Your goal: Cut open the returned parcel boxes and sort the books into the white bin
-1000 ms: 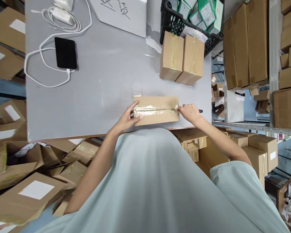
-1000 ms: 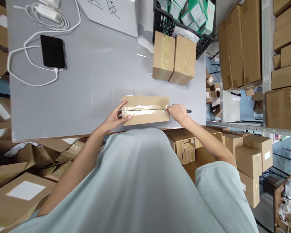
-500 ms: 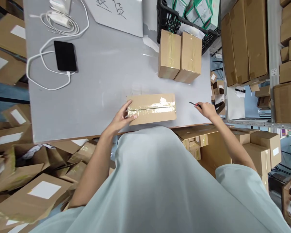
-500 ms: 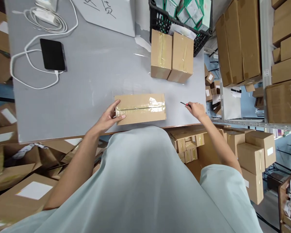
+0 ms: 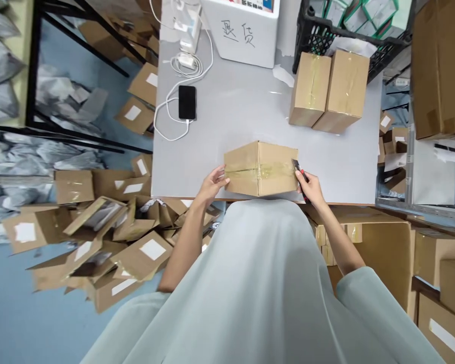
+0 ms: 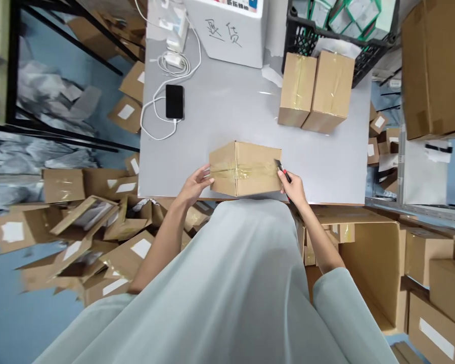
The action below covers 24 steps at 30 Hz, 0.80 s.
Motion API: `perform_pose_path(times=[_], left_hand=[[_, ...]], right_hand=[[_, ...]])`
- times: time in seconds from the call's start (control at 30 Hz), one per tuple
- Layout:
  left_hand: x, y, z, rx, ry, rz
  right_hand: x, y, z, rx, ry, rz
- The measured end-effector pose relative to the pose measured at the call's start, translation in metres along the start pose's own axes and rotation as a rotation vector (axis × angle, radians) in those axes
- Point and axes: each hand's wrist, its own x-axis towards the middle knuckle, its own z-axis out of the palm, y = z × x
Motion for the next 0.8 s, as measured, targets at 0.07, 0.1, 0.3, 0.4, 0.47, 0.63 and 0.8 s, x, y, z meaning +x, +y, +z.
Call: perform_pose_path(times=[0.07, 0.1, 0.3, 0.4, 0.47, 0.63, 0.8], left_hand=[[0.01, -0.004, 0.019, -0.018, -0.019, -0.031], [0.016, -0.005, 0.033, -0.04, -0.04, -0.046], [0.038, 0.011, 0.116, -0.036, -0.195, -0.009], [0.034, 0.039, 0.119, 0.104, -0.102, 0.114], [0.033, 0.067, 0.109, 0.105, -0.003, 0.249], [0.044, 0.142, 0.084, 0.069, 0.055, 0.409], [0.049, 0.156, 0.064, 0.105, 0.001, 0.307]], right_hand=[[-0.004, -0.014, -0.016, -0.074, 0.023, -0.018], [-0.005, -0.02, -0.027, -0.135, 0.037, -0.022], [0.006, -0.048, -0.078, -0.671, 0.172, -0.025], [0.011, -0.054, -0.078, -0.771, 0.203, -0.006], [0.012, -0.06, -0.068, -0.793, 0.23, 0.014], [0.014, -0.08, -0.035, -0.835, 0.239, 0.007], [0.011, -0.096, -0.011, -0.897, 0.177, -0.004]])
